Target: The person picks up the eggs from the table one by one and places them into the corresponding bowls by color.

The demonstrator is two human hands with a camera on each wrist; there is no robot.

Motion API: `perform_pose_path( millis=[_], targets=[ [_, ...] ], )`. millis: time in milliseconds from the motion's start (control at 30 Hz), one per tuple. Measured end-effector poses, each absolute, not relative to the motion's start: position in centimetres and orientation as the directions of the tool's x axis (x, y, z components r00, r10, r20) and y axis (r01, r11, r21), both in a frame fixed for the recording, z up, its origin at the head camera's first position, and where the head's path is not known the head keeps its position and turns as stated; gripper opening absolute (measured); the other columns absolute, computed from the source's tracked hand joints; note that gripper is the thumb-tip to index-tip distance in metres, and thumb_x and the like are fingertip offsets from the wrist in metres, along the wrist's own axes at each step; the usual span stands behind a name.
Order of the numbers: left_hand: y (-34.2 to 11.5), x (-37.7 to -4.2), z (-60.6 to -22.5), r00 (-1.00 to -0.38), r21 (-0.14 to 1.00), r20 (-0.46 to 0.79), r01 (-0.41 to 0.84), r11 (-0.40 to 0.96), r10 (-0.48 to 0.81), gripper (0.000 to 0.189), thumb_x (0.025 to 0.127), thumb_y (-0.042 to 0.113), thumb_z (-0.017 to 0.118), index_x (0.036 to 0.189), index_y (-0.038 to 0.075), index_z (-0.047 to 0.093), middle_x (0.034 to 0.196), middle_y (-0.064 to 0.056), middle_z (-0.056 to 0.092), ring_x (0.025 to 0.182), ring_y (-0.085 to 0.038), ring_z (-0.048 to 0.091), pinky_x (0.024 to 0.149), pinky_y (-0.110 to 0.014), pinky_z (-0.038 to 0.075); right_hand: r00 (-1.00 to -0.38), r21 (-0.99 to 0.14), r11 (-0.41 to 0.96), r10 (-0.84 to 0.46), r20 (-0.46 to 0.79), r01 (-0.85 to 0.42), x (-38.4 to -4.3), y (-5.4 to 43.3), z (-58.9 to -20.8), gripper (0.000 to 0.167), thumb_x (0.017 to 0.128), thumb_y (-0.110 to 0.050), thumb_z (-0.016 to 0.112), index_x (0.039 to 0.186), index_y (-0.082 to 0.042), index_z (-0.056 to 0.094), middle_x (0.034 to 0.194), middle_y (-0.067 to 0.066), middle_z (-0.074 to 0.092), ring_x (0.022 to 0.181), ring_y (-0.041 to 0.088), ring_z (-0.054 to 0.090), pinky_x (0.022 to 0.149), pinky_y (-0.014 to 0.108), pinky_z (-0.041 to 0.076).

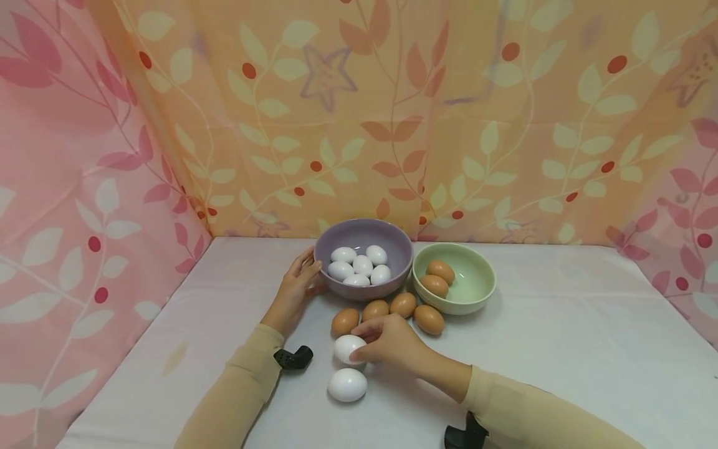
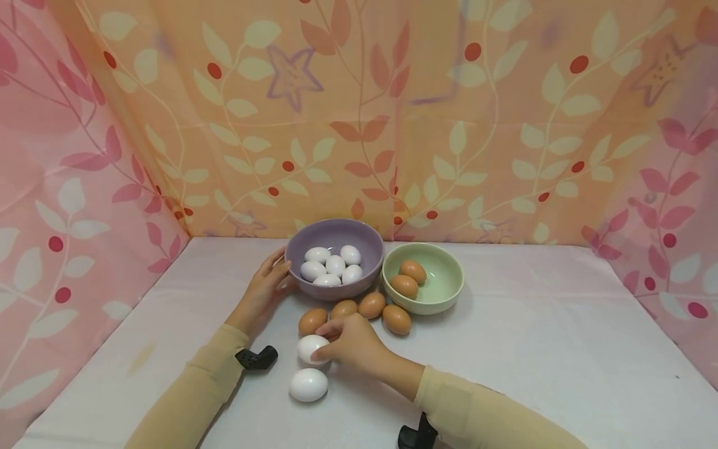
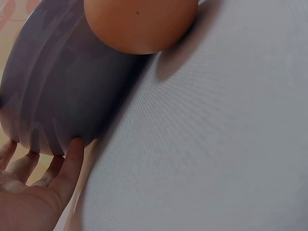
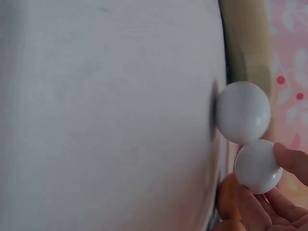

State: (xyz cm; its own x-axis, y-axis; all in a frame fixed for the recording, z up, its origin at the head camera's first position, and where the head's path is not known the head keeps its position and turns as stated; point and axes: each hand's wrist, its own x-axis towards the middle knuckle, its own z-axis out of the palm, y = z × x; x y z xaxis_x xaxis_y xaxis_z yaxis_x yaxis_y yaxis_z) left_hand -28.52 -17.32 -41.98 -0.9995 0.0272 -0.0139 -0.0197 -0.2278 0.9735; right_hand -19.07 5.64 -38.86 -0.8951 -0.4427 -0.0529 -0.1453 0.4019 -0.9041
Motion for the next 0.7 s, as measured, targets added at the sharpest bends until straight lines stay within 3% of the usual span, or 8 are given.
perform_pose_path(
  millis=[433,600,700],
  targets=[
    [-17.5,-28.6,-41.9,-1.0,0.972,-0.006,-0.013,-0.233,0.029,0.056,0.103,0.019,0.054,0.155,0.017,0.033,0.166,-0.004,0.024,0.147,-0.021,0.034,0.112,-0.048,0.04,-0.931,-0.895,0.43,-0.362,-0.048,-0.121,-20.6,7.6,-34.7,0.036,0.074,-0.021,0.087,0.106,-0.011,0.076,0.1,0.002,0.077,0.092,0.009,0.068,0.08,0.026,0.056],
    [-17.4,-28.5,-42.0,-0.999,0.969,-0.002,-0.011,-0.245,0.034,0.057,0.102,0.019,0.055,0.155,0.017,0.033,0.166,-0.004,0.025,0.148,-0.021,0.033,0.114,-0.05,0.039,-0.938,-0.909,0.407,-0.342,-0.06,-0.09,-21.5,8.1,-34.0,0.037,0.076,-0.018,0.085,0.11,-0.007,0.075,0.103,0.007,0.077,0.093,0.011,0.068,0.077,0.025,0.056],
    [-17.3,-28.5,-42.0,-0.999,0.968,-0.002,-0.011,-0.252,0.034,0.057,0.102,0.019,0.055,0.155,0.017,0.034,0.166,-0.003,0.025,0.147,-0.021,0.034,0.113,-0.05,0.039,-0.954,-0.903,0.426,-0.291,-0.076,-0.058,-22.2,8.2,-33.5,0.04,0.075,-0.018,0.086,0.111,-0.007,0.075,0.104,0.006,0.077,0.096,0.011,0.069,0.083,0.026,0.055]
  ],
)
